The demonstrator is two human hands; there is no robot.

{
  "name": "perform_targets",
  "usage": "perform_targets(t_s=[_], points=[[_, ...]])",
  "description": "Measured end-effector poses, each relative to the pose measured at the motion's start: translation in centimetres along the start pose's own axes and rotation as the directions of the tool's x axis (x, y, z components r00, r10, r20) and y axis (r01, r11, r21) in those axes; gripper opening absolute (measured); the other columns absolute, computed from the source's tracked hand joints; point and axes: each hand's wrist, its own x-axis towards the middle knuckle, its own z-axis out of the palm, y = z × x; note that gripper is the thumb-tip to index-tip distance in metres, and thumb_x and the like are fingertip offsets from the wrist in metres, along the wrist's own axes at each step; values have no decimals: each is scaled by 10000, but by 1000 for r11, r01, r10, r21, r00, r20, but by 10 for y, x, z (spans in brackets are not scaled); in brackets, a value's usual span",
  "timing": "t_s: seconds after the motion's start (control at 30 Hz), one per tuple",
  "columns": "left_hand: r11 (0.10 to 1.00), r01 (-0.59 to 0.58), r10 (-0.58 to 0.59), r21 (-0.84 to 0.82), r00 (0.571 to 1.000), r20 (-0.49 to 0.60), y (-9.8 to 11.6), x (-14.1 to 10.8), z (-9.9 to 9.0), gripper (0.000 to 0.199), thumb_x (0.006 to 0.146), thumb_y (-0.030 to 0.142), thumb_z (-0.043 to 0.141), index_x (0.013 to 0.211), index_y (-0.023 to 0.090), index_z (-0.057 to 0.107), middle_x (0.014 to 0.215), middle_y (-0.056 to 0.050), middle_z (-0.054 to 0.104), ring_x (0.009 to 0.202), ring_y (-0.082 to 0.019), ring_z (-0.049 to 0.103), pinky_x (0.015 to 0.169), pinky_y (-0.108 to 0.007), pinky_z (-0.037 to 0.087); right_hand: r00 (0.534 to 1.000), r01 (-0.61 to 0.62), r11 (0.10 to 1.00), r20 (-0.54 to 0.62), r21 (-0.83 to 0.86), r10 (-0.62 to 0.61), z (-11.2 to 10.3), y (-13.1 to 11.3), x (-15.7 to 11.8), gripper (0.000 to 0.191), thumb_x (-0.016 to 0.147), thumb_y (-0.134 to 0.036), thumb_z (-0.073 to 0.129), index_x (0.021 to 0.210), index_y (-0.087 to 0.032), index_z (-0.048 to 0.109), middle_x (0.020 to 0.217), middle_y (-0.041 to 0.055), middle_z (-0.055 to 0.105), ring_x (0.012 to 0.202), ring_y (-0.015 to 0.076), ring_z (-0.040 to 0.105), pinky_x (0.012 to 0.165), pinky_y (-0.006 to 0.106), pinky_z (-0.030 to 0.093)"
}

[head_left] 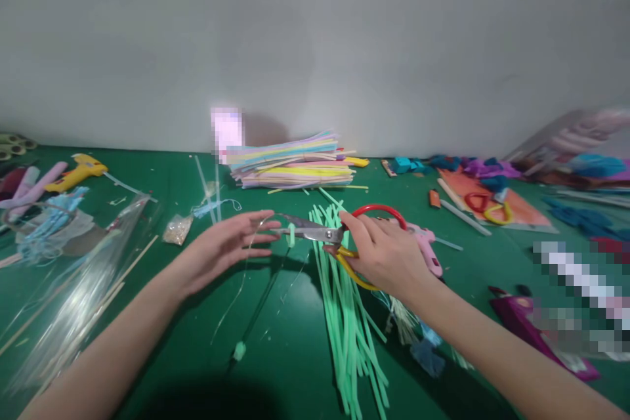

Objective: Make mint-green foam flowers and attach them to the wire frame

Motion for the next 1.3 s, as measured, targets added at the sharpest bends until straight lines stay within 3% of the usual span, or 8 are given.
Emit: perform_targets(t_s=[0.1, 0.17, 0.23, 0.37, 0.67, 0.87, 1.13, 1.3], points=[[987, -109, 113, 118, 993, -30, 17, -3, 4, 640, 892, 610, 600, 1396, 215, 574, 1453, -153, 571, 1302, -366, 549, 1018, -465, 500, 999, 1, 1000, 42, 17, -2, 2, -3, 2, 381, 972, -365, 530, 1070, -16, 649, 765, 104, 720, 655, 205, 665, 596, 315, 441], [975, -74, 96, 209, 990, -101, 20, -1, 12, 621, 863, 473, 721, 1424, 279, 539, 1414, -118, 610, 1253, -326, 594, 1023, -438, 495, 998, 8, 999, 56, 34, -9, 4, -6, 4, 402, 972, -386, 537, 1082, -14, 645, 791, 113, 729, 680, 216, 678, 605, 320, 455], [987, -16, 35, 160, 993, -115, 18, 4, 17, 567, 883, 323, 732, 1415, 279, 540, 1331, -109, 664, 1161, -271, 647, 996, -401, 509, 998, 3, 999, 55, 45, -6, 7, -8, 6, 433, 966, -419, 552, 1094, -15, 638, 811, 120, 735, 683, 219, 679, 609, 322, 464], [999, 16, -17, -32, 1000, -23, 11, 15, 12, 427, 1007, 307, 510, 1425, 217, 530, 1178, -139, 721, 919, -230, 716, 932, -442, 544, 999, -21, 998, 35, 56, 19, 12, -11, 5, 489, 950, -480, 574, 1113, -22, 625, 815, 115, 734, 670, 211, 666, 611, 311, 473], [976, 75, -45, -206, 988, 147, 6, 21, -6, 463, 1046, 389, 366, 1337, 136, 621, 1178, -146, 727, 1005, -270, 708, 947, -475, 554, 999, -44, 995, 28, 95, 42, 11, -14, 5, 571, 958, -535, 538, 1144, -1, 609, 867, 137, 743, 722, 221, 687, 649, 299, 493], [967, 93, -60, -235, 987, 146, 3, 23, -8, 481, 1054, 387, 361, 1288, 87, 654, 1168, -162, 737, 1038, -261, 703, 945, -414, 566, 999, 26, 1000, 29, 11, -26, 7, -16, 9, 503, 975, -465, 537, 1131, 2, 637, 821, 119, 746, 647, 199, 660, 604, 310, 447], [957, 108, -74, -270, 988, 132, 4, 22, -9, 479, 1065, 354, 320, 1303, 81, 634, 1121, -153, 753, 1027, -254, 711, 963, -451, 566, 991, 34, 997, 135, -65, -25, 5, -15, 20, 480, 1010, -443, 454, 1102, -28, 676, 781, 102, 730, 614, 184, 639, 552, 308, 382], [956, 113, -82, -271, 989, 122, 5, 23, -9, 476, 1059, 357, 343, 1313, 68, 624, 1129, -165, 752, 1036, -265, 711, 975, -467, 557, 990, 93, 992, 112, -82, -83, 3, -14, 22, 432, 1017, -383, 440, 1095, -38, 689, 796, 108, 741, 592, 184, 624, 552, 319, 385]])
